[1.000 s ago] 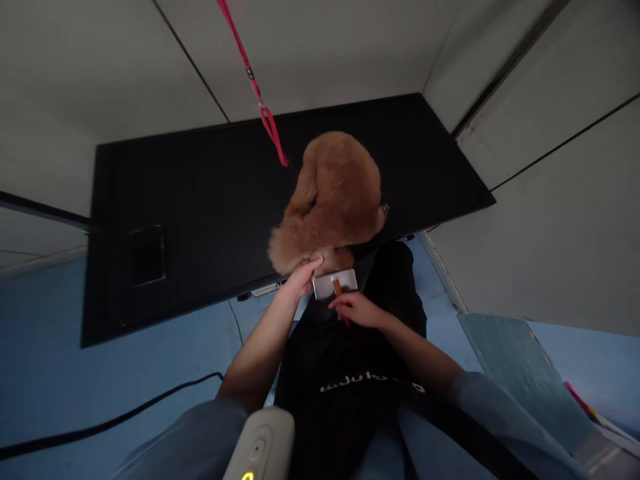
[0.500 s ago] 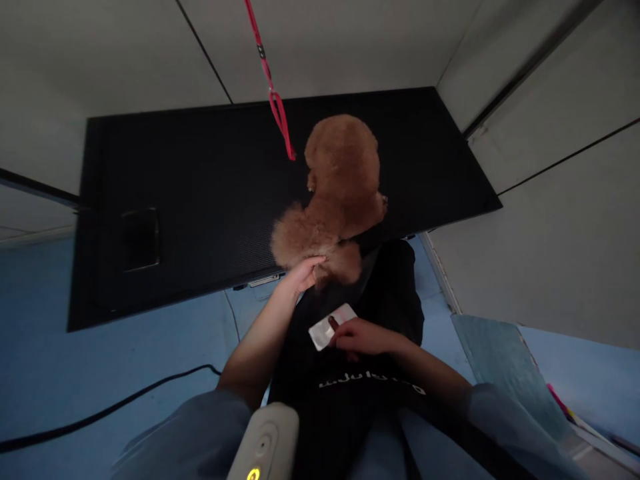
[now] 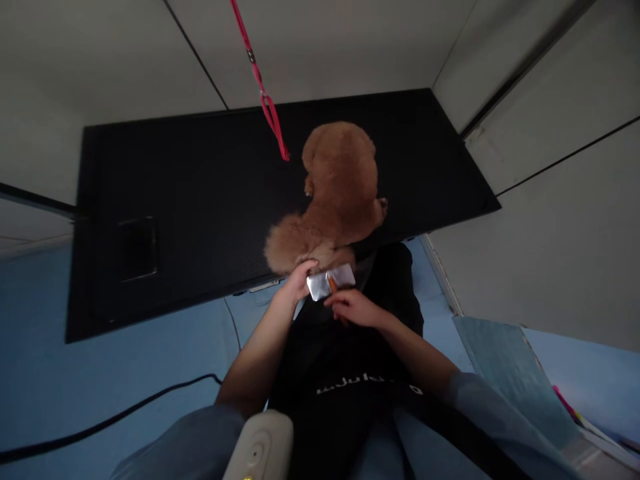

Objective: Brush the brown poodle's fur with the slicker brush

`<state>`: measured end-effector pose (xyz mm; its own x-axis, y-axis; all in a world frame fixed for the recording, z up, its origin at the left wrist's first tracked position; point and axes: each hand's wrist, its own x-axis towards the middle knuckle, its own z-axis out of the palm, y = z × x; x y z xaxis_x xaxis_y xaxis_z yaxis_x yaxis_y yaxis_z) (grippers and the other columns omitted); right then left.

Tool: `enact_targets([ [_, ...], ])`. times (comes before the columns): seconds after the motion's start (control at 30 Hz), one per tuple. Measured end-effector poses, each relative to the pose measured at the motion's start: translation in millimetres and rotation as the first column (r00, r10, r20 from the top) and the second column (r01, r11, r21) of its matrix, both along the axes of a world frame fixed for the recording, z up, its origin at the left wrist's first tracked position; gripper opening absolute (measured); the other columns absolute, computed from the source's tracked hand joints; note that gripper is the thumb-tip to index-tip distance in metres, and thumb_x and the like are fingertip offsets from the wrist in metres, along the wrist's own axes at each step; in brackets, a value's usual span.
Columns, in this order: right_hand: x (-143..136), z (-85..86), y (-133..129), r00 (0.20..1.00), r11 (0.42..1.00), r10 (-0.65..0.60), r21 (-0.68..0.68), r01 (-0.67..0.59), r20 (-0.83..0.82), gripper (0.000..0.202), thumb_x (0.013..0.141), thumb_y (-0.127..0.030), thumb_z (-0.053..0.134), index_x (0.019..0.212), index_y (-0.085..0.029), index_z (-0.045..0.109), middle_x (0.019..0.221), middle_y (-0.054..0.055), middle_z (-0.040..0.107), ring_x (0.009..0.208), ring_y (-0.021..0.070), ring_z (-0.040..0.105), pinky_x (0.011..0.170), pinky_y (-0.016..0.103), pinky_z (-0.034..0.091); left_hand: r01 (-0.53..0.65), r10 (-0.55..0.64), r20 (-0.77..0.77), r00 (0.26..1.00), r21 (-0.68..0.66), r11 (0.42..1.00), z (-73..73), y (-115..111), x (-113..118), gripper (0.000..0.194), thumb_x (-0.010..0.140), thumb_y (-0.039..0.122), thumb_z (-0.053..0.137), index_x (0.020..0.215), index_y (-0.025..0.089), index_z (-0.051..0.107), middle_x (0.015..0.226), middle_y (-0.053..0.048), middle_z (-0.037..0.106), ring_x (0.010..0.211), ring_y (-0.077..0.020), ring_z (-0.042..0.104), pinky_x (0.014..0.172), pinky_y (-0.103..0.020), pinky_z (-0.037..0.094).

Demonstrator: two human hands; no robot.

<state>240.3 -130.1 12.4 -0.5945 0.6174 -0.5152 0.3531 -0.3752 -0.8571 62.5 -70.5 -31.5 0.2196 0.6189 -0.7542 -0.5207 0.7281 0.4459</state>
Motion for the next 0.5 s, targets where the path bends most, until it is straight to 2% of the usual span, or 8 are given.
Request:
enact_targets([
  [0.1, 2.1, -1.1, -6.5, 0.961, 0.945, 0.269, -0.177, -0.276, -0.061, 0.021, 0.082, -0.017, 0.050, 0.094, -0.012, 0.067, 0.054, -0.005, 0.057, 0.042, 0.0046, 0.048, 0.043, 0.014, 0.035, -0.053, 0.054, 0.013, 0.998, -0.028, 0.998, -3.3, 0.7, -0.6, 0.015, 0.072, 0.016, 0.057, 0.083, 0.010, 0.066, 0.071, -0.007, 0.071, 0.062, -0.0167, 0.066, 0.063, -0.026, 0.053],
  [0.13, 2.6, -0.4, -6.2, 0.951, 0.934, 0.289, -0.189, -0.304, -0.107, 0.022, 0.082, -0.018, 0.051, 0.095, -0.012, 0.067, 0.055, -0.004, 0.058, 0.042, 0.0044, 0.047, 0.043, 0.014, 0.034, -0.049, 0.049, 0.002, 0.999, -0.041, 0.998, -3.8, 1.0, -0.7, 0.013, 0.072, 0.015, 0.057, 0.080, 0.010, 0.066, 0.068, -0.006, 0.070, 0.059, -0.0164, 0.065, 0.061, -0.025, 0.052],
  [0.17, 2.6, 0.4, -4.0, 0.958, 0.948, 0.251, -0.164, -0.272, -0.137, 0.023, 0.083, -0.020, 0.051, 0.098, -0.013, 0.067, 0.059, -0.004, 0.060, 0.042, 0.0040, 0.046, 0.043, 0.014, 0.034, -0.036, 0.036, 0.001, 0.999, -0.057, 0.998, -3.9, 1.3, -0.8, 0.011, 0.073, 0.015, 0.056, 0.076, 0.010, 0.066, 0.065, -0.006, 0.069, 0.055, -0.0164, 0.064, 0.058, -0.026, 0.052],
  [0.23, 2.1, 1.1, 3.2, 0.990, 0.996, 0.064, -0.058, -0.071, -0.122, 0.026, 0.084, -0.020, 0.049, 0.103, -0.015, 0.066, 0.069, -0.002, 0.063, 0.044, 0.0034, 0.046, 0.043, 0.015, 0.035, -0.020, 0.022, 0.019, 1.000, -0.075, 0.997, -2.3, 2.0, -0.7, 0.015, 0.076, 0.018, 0.052, 0.072, 0.011, 0.065, 0.060, -0.005, 0.067, 0.052, -0.0167, 0.063, 0.056, -0.027, 0.051],
  [0.3, 2.5, 0.9, 7.4, 0.998, 0.999, -0.045, 0.023, 0.046, -0.046, 0.026, 0.082, -0.017, 0.049, 0.101, -0.014, 0.066, 0.068, -0.002, 0.062, 0.044, 0.0038, 0.047, 0.044, 0.015, 0.036, -0.042, 0.044, 0.046, 0.998, -0.050, 0.998, 0.7, 2.6, 0.3, 0.018, 0.078, 0.023, 0.052, 0.076, 0.012, 0.066, 0.064, -0.006, 0.069, 0.058, -0.0178, 0.065, 0.061, -0.028, 0.053],
  [0.33, 3.5, 1.2, 6.9, 1.000, 1.000, -0.012, 0.020, 0.012, -0.006, 0.024, 0.081, -0.017, 0.050, 0.098, -0.014, 0.067, 0.064, -0.003, 0.061, 0.044, 0.0046, 0.048, 0.045, 0.015, 0.036, -0.057, 0.058, 0.042, 0.997, -0.021, 0.998, 1.9, 2.6, 1.0, 0.018, 0.077, 0.024, 0.054, 0.081, 0.012, 0.067, 0.069, -0.006, 0.070, 0.063, -0.0185, 0.067, 0.065, -0.029, 0.053],
  [0.43, 8.0, 5.5, 1.6, 0.960, 0.956, 0.280, -0.089, -0.281, -0.031, 0.021, 0.081, -0.019, 0.051, 0.091, -0.013, 0.069, 0.055, -0.004, 0.057, 0.045, 0.0066, 0.050, 0.046, 0.017, 0.037, -0.067, 0.069, -0.036, 0.997, 0.061, 0.996, 1.1, 1.8, 1.7, 0.022, 0.070, 0.020, 0.064, 0.090, 0.012, 0.067, 0.083, -0.008, 0.072, 0.075, -0.0202, 0.069, 0.075, -0.031, 0.053],
  [0.5, 9.4, 8.5, 4.7, 0.949, 0.951, 0.298, -0.050, -0.304, -0.104, 0.023, 0.081, -0.021, 0.052, 0.095, -0.014, 0.069, 0.061, -0.002, 0.061, 0.049, 0.0066, 0.051, 0.048, 0.017, 0.037, -0.022, 0.026, -0.058, 0.998, 0.073, 0.997, -2.5, 0.6, -0.4, 0.019, 0.068, 0.019, 0.066, 0.086, 0.011, 0.066, 0.079, -0.008, 0.072, 0.071, -0.0203, 0.068, 0.072, -0.031, 0.054],
])
